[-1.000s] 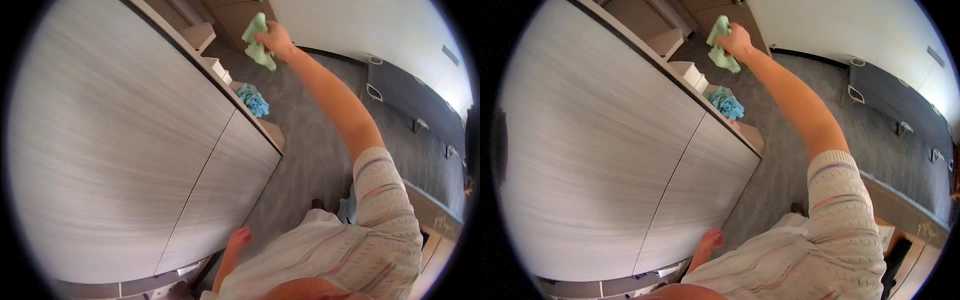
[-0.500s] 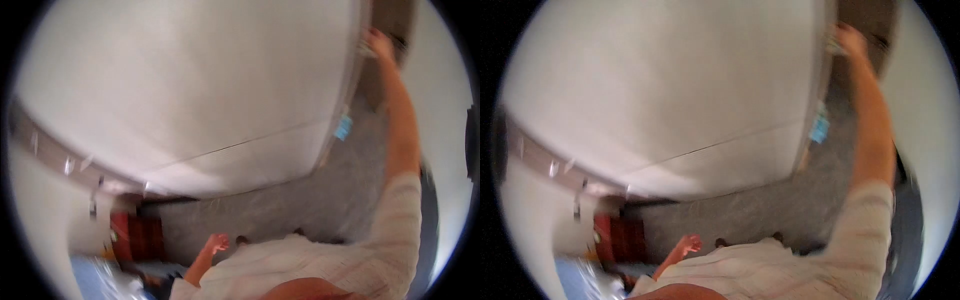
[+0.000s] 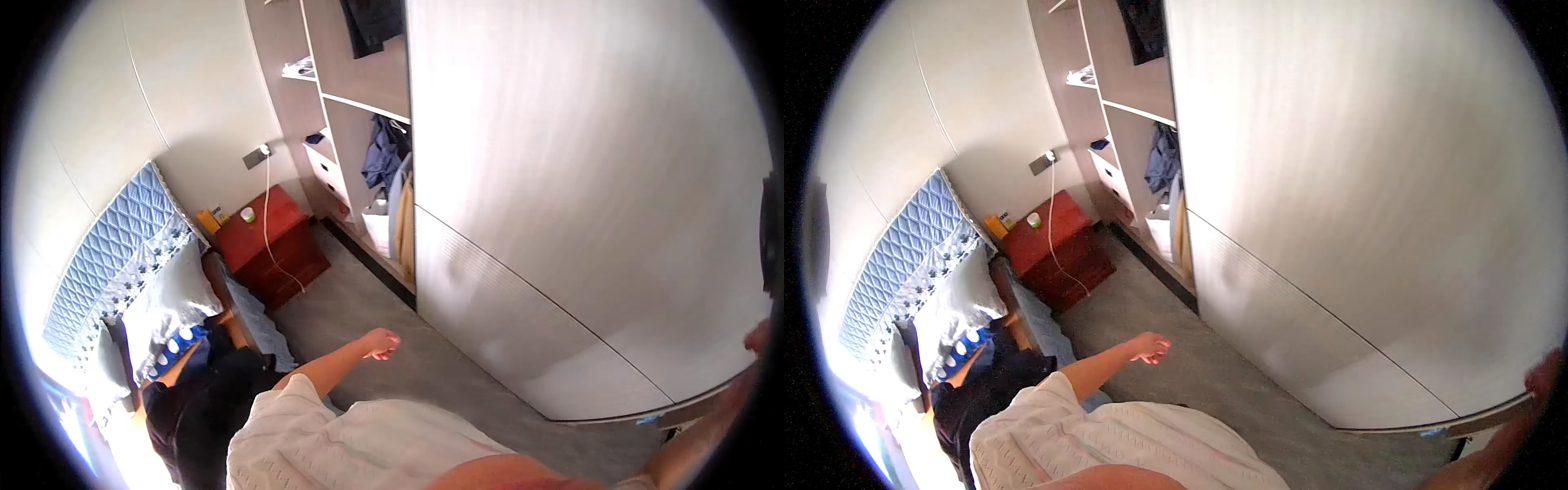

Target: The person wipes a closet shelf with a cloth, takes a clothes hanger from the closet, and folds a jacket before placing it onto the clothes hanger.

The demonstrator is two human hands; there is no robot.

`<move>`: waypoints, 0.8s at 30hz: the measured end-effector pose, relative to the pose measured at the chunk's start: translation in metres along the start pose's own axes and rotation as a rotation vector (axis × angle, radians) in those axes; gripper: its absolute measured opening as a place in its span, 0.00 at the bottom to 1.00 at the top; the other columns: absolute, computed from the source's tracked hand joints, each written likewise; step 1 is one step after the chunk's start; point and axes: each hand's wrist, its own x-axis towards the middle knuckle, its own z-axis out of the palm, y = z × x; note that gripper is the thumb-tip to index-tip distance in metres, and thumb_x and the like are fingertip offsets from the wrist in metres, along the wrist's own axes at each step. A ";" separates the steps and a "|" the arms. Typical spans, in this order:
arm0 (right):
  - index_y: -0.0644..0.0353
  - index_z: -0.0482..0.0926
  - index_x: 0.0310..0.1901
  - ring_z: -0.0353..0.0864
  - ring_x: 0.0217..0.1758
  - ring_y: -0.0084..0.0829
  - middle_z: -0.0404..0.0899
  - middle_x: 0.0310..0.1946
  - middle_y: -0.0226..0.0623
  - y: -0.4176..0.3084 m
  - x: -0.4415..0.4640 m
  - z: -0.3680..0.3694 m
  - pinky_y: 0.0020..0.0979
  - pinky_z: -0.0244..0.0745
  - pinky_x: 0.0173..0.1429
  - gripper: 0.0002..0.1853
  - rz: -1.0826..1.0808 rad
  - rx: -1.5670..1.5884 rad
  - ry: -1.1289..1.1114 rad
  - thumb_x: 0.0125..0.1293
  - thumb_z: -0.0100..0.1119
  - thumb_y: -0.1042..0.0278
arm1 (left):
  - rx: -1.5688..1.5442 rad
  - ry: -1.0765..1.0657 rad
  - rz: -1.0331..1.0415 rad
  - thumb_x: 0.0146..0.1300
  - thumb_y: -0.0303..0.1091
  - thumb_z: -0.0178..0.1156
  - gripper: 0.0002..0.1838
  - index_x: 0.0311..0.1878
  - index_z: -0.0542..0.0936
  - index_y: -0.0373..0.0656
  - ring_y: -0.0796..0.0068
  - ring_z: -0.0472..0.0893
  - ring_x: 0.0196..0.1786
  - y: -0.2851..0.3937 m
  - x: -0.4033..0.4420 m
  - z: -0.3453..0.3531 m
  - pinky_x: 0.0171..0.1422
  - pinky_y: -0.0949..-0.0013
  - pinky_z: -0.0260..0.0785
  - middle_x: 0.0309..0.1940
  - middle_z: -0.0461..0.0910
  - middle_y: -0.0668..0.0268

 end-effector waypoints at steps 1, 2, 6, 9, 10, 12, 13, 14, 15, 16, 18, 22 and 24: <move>0.52 0.68 0.59 0.70 0.55 0.26 0.71 0.54 0.33 -0.028 0.005 0.028 0.28 0.63 0.56 0.23 -0.067 0.021 -0.059 0.67 0.46 0.52 | 0.017 -0.020 -0.008 0.58 0.29 0.52 0.16 0.50 0.74 0.43 0.79 0.73 0.21 0.001 0.010 -0.026 0.20 0.76 0.62 0.23 0.72 0.69; 0.52 0.68 0.59 0.70 0.55 0.26 0.71 0.54 0.33 -0.068 0.012 0.057 0.28 0.63 0.56 0.23 -0.143 0.046 -0.144 0.67 0.46 0.52 | 0.028 -0.053 -0.022 0.59 0.28 0.52 0.18 0.54 0.72 0.42 0.79 0.73 0.22 -0.001 0.023 -0.046 0.22 0.76 0.64 0.24 0.73 0.69; 0.53 0.68 0.59 0.70 0.53 0.26 0.72 0.52 0.35 -0.156 0.045 0.147 0.28 0.64 0.53 0.22 -0.339 0.145 -0.371 0.67 0.46 0.54 | -0.118 0.036 -0.016 0.59 0.26 0.51 0.19 0.56 0.71 0.41 0.78 0.73 0.23 0.011 0.007 -0.074 0.24 0.76 0.65 0.25 0.73 0.68; 0.54 0.68 0.59 0.71 0.51 0.27 0.72 0.51 0.36 -0.197 0.064 0.200 0.27 0.65 0.51 0.22 -0.447 0.221 -0.466 0.67 0.46 0.55 | -0.134 -0.021 0.014 0.59 0.26 0.51 0.20 0.56 0.70 0.40 0.78 0.72 0.23 -0.014 0.026 -0.090 0.25 0.76 0.65 0.25 0.73 0.68; 0.54 0.68 0.59 0.71 0.50 0.27 0.72 0.51 0.36 -0.207 0.071 0.214 0.27 0.65 0.51 0.22 -0.479 0.238 -0.489 0.67 0.46 0.56 | -0.164 0.003 0.009 0.59 0.27 0.51 0.18 0.54 0.71 0.41 0.79 0.72 0.23 -0.020 0.029 -0.094 0.24 0.76 0.63 0.24 0.73 0.68; 0.55 0.68 0.59 0.71 0.49 0.27 0.73 0.50 0.37 -0.223 0.085 0.238 0.27 0.65 0.50 0.21 -0.550 0.270 -0.532 0.67 0.46 0.57 | -0.240 0.058 0.006 0.59 0.30 0.52 0.13 0.49 0.73 0.43 0.80 0.71 0.21 -0.032 0.026 -0.093 0.21 0.76 0.61 0.22 0.72 0.69; 0.55 0.68 0.59 0.71 0.49 0.27 0.73 0.50 0.37 -0.229 0.091 0.250 0.27 0.66 0.49 0.21 -0.574 0.289 -0.546 0.67 0.46 0.57 | -0.178 0.069 0.031 0.60 0.31 0.51 0.11 0.46 0.73 0.43 0.80 0.71 0.20 -0.049 0.030 -0.100 0.21 0.76 0.61 0.21 0.72 0.69; 0.55 0.67 0.59 0.71 0.48 0.27 0.73 0.49 0.37 -0.234 0.100 0.262 0.27 0.66 0.48 0.21 -0.594 0.315 -0.566 0.67 0.46 0.57 | -0.115 0.078 0.051 0.61 0.33 0.51 0.09 0.43 0.74 0.43 0.81 0.71 0.20 -0.072 0.034 -0.110 0.21 0.76 0.62 0.21 0.73 0.69; 0.55 0.67 0.59 0.72 0.48 0.27 0.73 0.49 0.38 -0.238 0.110 0.272 0.27 0.66 0.48 0.21 -0.630 0.327 -0.574 0.66 0.46 0.58 | -0.058 0.086 0.101 0.61 0.35 0.51 0.08 0.40 0.74 0.44 0.81 0.70 0.20 -0.081 0.043 -0.114 0.21 0.75 0.62 0.20 0.73 0.69; 0.56 0.67 0.59 0.72 0.47 0.27 0.73 0.48 0.38 -0.244 0.120 0.280 0.27 0.66 0.47 0.21 -0.672 0.328 -0.581 0.66 0.46 0.58 | -0.245 0.125 0.114 0.62 0.41 0.51 0.11 0.31 0.74 0.44 0.80 0.70 0.18 -0.088 0.037 -0.118 0.22 0.73 0.64 0.17 0.73 0.69; 0.56 0.67 0.59 0.72 0.46 0.27 0.73 0.48 0.38 -0.261 0.141 0.296 0.27 0.67 0.46 0.21 -0.735 0.315 -0.606 0.66 0.46 0.59 | 0.092 0.227 0.097 0.61 0.43 0.52 0.13 0.29 0.74 0.44 0.78 0.71 0.20 -0.093 0.045 -0.147 0.23 0.69 0.65 0.18 0.74 0.70; 0.57 0.67 0.59 0.73 0.44 0.28 0.74 0.46 0.40 -0.298 0.178 0.323 0.26 0.68 0.43 0.20 -0.828 0.263 -0.659 0.66 0.47 0.61 | -0.206 0.099 -0.019 0.61 0.45 0.52 0.15 0.31 0.77 0.42 0.76 0.71 0.18 -0.062 0.052 -0.215 0.24 0.69 0.65 0.19 0.75 0.65; 0.58 0.67 0.59 0.73 0.43 0.28 0.74 0.45 0.40 -0.318 0.189 0.336 0.26 0.68 0.42 0.20 -0.844 0.239 -0.645 0.66 0.47 0.62 | -0.299 0.219 0.067 0.62 0.45 0.52 0.16 0.28 0.77 0.42 0.76 0.70 0.18 -0.032 0.058 -0.246 0.25 0.72 0.65 0.19 0.76 0.64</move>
